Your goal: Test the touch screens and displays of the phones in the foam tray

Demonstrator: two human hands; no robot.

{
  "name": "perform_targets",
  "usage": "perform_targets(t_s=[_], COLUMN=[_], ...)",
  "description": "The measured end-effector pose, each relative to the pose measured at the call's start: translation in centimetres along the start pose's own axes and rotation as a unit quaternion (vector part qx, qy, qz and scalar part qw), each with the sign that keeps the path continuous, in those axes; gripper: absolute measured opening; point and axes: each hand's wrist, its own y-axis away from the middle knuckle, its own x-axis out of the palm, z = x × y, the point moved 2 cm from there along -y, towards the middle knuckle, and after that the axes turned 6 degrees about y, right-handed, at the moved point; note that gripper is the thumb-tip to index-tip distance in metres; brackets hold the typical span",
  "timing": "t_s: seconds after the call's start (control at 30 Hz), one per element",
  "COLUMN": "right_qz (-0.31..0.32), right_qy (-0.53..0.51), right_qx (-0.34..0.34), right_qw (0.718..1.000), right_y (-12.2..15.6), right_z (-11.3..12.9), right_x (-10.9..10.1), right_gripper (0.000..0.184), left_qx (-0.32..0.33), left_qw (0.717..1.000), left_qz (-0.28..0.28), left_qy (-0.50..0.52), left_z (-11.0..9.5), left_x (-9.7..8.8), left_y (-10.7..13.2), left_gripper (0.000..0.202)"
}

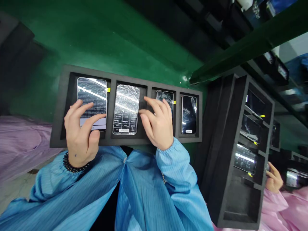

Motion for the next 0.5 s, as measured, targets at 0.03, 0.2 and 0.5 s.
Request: perform_targets(t_s=[0.03, 0.2, 0.5], right_qz=[-0.010, -0.002, 0.042], right_qy=[0.010, 0.062, 0.077], right_qx=[0.007, 0.024, 0.009], right_qw=[1.000, 0.998, 0.996], right_y=[-0.6, -2.4, -2.0], right_z=[-0.3, -0.7, -0.9], right_x=[0.4, 2.8, 3.8], right_gripper=[0.039, 0.039, 0.041], left_qx=[0.001, -0.001, 0.002], left_qw=[1.000, 1.000, 1.000], left_qz=[-0.001, -0.006, -0.005], left_qy=[-0.001, 0.002, 0.001], left_z=[0.0, 0.2, -0.1], left_x=[0.0, 0.1, 0.1], left_y=[0.0, 0.0, -0.1], left_gripper=[0.042, 0.042, 0.042])
